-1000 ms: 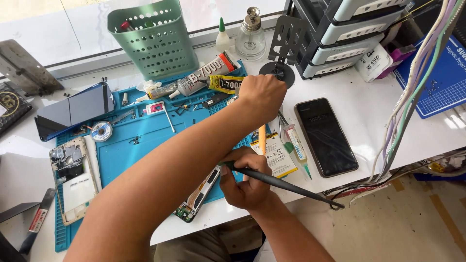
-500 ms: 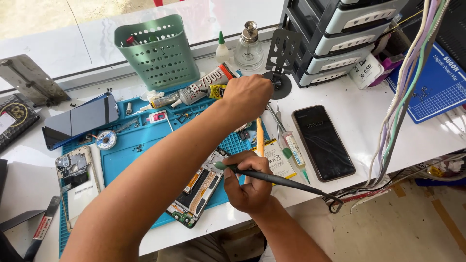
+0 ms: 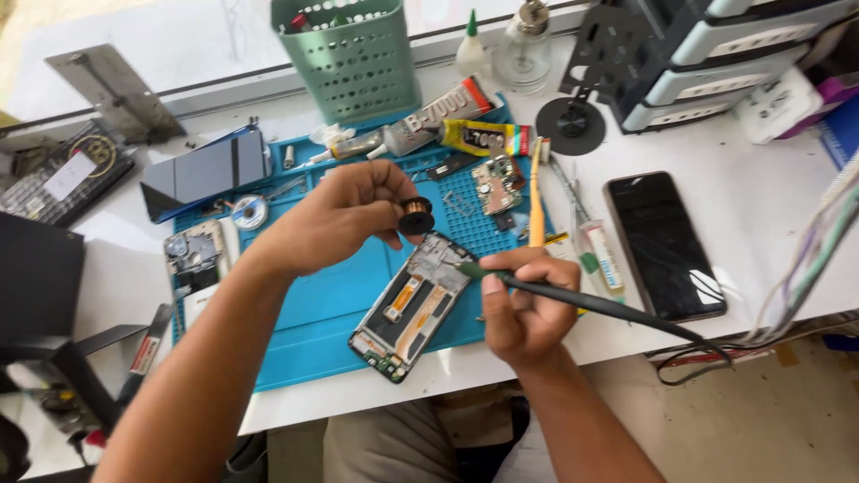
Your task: Precision soldering of electronic components on a mobile phone motherboard
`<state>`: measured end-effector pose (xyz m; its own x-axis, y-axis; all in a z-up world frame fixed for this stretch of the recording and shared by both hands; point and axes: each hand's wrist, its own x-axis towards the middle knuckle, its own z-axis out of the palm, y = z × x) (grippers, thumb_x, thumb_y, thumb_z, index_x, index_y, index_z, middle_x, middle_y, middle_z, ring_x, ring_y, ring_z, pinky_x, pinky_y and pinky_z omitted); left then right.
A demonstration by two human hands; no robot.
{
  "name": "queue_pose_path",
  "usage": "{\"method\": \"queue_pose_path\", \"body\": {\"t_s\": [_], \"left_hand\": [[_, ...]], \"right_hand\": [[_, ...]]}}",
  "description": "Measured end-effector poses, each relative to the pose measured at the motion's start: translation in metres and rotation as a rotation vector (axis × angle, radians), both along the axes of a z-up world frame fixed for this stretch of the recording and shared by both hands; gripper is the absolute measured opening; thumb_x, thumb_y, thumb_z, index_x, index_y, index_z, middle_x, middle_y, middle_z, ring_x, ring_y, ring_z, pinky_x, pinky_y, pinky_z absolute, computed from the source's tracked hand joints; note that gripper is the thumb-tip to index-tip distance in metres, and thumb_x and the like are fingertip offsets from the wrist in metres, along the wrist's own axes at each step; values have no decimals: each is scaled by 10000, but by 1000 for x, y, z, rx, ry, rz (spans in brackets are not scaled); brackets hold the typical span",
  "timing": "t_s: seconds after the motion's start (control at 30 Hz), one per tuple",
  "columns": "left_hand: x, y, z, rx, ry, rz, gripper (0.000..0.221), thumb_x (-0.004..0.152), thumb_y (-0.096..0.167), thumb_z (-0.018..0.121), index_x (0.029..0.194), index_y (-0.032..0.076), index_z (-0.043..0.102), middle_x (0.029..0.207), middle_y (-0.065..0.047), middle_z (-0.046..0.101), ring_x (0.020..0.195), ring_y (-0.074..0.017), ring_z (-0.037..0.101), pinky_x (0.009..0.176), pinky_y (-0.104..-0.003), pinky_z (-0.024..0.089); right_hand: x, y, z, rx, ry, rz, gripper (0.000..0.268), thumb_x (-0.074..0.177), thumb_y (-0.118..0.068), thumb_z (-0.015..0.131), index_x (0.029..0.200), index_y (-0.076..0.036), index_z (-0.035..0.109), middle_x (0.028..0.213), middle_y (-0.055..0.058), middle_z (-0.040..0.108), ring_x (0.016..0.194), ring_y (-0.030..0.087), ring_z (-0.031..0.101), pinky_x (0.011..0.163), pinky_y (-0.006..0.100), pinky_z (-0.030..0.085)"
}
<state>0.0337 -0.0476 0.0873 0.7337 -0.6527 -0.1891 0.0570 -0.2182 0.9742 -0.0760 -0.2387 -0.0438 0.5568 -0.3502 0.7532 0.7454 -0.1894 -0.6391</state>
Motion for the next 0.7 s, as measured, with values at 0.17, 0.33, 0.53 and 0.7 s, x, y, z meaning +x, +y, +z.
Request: {"method": "queue_pose_path", "body": {"t_s": [0.17, 0.33, 0.53, 0.7], "left_hand": [[-1, 31, -65, -394, 389, 133, 448, 881, -55, 433, 1321, -49, 517, 1080, -271, 702, 899, -343, 768, 704, -422, 687], [-2, 44, -84, -479, 491, 209, 549, 846, -106, 359, 1367, -97, 532, 1178, -301, 676, 1041, -355, 738, 874, -417, 659], [-4, 45, -89, -494, 429, 153, 473, 911, 87, 540, 1335, -122, 550, 1098, -281, 659, 979, -327, 740, 823, -390, 660], [-3, 42, -99, -414, 362, 205, 262, 1009, 142, 550, 1147, -68, 625, 923, -206, 656, 767, -258, 715, 638, -342, 644]], "right_hand": [[2, -4, 1, -59, -3, -28, 307, 911, 46, 616, 985, -71, 342, 875, 153, 682, 705, 166, 652, 666, 247, 507], [4, -4, -1, -64, 7, -59, 316, 903, 63, 624, 983, -56, 342, 860, 173, 684, 715, 215, 705, 692, 258, 541], [5, -4, -8, -65, 7, -65, 318, 891, 50, 628, 972, -57, 340, 841, 169, 674, 758, 257, 742, 732, 264, 557], [6, -5, -8, -72, 0, -69, 318, 893, 52, 633, 970, -55, 344, 836, 169, 668, 773, 268, 750, 742, 261, 566]]}}
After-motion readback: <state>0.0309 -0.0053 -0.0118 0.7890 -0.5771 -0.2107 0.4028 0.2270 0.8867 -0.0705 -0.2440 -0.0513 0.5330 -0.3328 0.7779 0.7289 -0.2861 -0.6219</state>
